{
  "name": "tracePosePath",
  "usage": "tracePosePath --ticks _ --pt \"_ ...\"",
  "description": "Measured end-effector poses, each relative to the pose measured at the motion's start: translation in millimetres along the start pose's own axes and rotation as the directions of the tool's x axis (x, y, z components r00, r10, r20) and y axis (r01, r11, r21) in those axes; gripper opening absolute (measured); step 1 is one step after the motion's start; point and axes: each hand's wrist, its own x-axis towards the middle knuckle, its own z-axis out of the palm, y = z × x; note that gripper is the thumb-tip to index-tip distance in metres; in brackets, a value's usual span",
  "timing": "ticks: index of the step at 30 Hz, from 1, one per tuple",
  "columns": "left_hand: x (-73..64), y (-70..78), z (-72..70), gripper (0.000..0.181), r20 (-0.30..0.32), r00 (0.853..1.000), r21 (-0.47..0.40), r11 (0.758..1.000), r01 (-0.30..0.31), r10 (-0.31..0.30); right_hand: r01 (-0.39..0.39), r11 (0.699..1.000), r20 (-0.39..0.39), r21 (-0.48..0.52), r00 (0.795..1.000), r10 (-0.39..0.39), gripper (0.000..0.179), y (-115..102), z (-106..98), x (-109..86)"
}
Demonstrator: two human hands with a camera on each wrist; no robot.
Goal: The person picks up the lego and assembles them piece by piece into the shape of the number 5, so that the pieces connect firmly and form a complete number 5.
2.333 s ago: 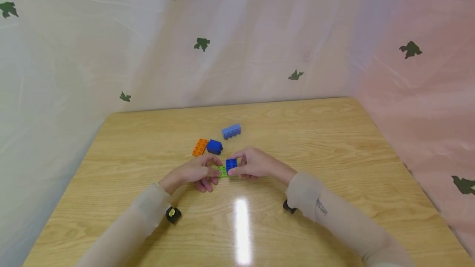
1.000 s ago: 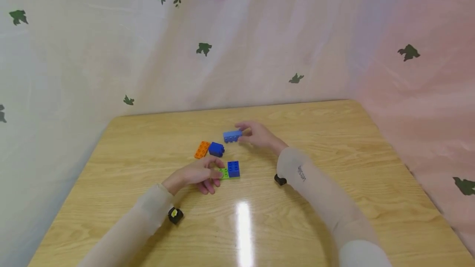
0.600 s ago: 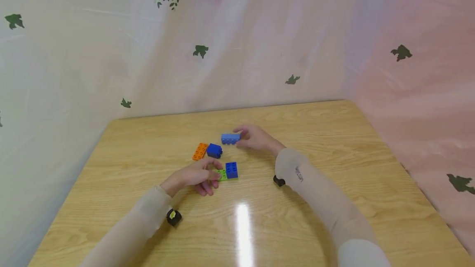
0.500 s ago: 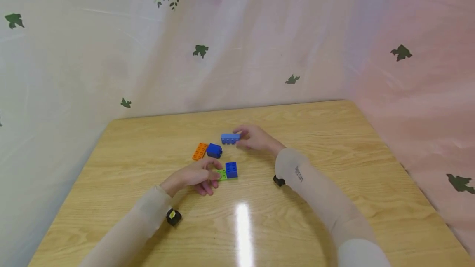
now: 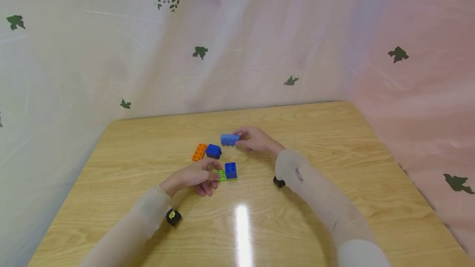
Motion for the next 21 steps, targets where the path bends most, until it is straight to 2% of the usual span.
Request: tracePosePath --ticks 8,15,21 --pt "-2.5 0.1 -3.9 0.037 0.034 0.999 -0.016 1.000 -0.014 0.015 -0.038 0.999 0.008 0.004 0.999 0.038 0.041 -4 -4 -6.5" --pt "-3.8 3.1 -6.5 0.037 0.050 0.999 -0.036 0.999 0.006 -0.005 -0.058 0.998 0.021 0.007 0.998 0.058 0.042 -9 -8 -10.3" --pt "-5.7 2.9 -7.3 0.039 0.069 0.998 -0.002 1.000 0.004 -0.004 -0.060 0.998 0.049 0.037 0.997 0.058 0.042 -12 -10 -17.0"
